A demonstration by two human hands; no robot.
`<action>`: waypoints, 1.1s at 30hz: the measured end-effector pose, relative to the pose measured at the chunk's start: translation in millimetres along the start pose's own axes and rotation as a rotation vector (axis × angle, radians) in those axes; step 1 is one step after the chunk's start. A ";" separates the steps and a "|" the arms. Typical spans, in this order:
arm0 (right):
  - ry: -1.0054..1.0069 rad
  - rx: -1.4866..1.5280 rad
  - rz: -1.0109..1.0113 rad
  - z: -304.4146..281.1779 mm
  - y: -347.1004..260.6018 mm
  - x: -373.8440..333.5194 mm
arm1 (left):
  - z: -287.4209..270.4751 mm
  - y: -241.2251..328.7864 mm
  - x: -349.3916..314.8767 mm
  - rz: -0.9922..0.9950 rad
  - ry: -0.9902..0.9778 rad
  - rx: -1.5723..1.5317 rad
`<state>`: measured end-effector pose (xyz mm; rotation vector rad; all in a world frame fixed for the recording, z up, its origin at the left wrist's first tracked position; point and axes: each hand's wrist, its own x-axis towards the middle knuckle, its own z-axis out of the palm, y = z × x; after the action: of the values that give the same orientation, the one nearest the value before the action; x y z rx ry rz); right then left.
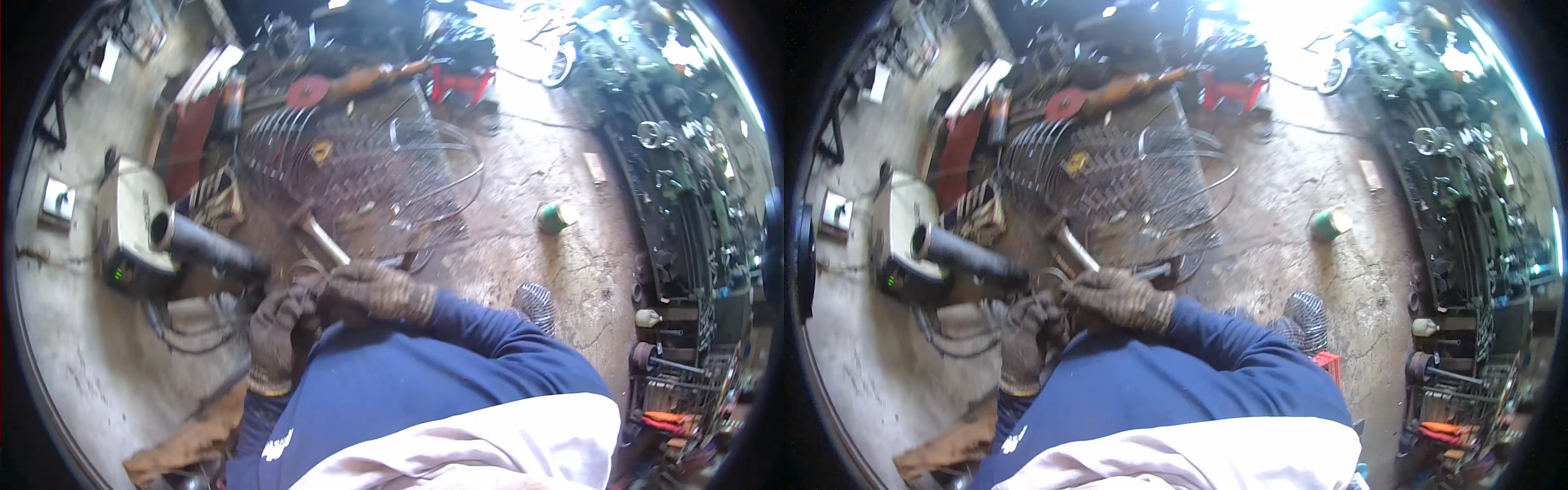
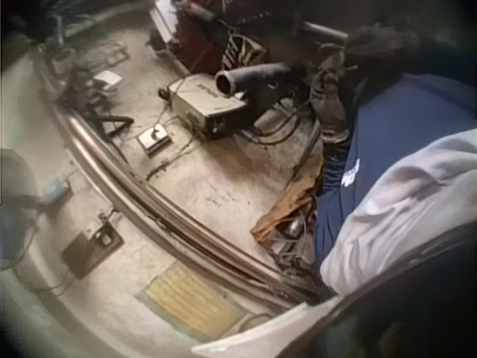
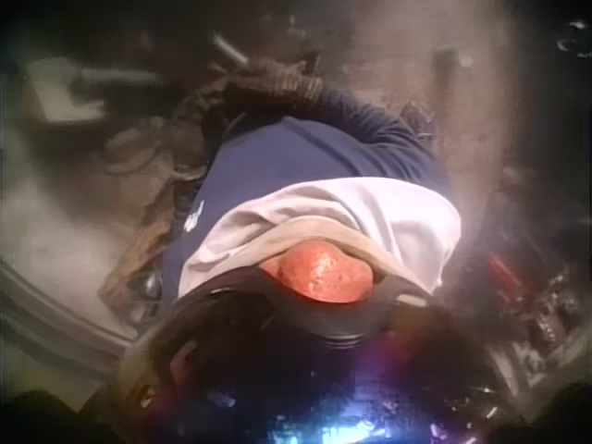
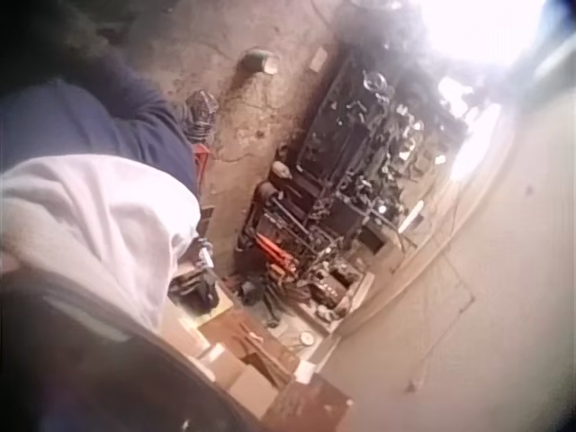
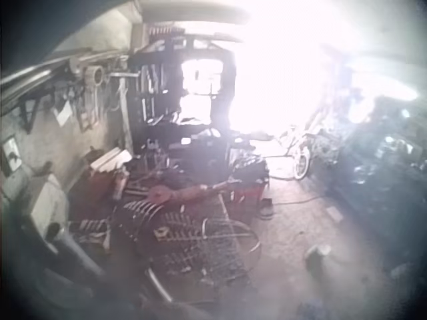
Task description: The person aligns a metal bracket onto a pipe by tapping it with a hammer, then fits a larger pipe into the assembly while working on a cluttered workbench. They handle the pipes and bracket by hand and use a hammer for adjustments.
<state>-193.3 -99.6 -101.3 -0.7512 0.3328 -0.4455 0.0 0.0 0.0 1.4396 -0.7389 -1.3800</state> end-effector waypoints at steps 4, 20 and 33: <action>0.150 -0.427 0.119 -68.4 -41.6 -71.7 | 69.0 -95.2 36.3 0.021 -0.007 -0.141; 0.339 -0.553 -0.014 -36.7 -55.5 -63.1 | 6.1 -69.0 47.7 0.318 -0.318 -0.179; 0.667 -1.120 -0.175 -92.9 2.2 -17.0 | -139.9 -35.2 97.9 0.399 0.413 0.012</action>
<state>-248.3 -143.4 -164.4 -1.7243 1.2015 -0.6704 145.2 -44.8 -85.3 1.4300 -0.7125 -0.7451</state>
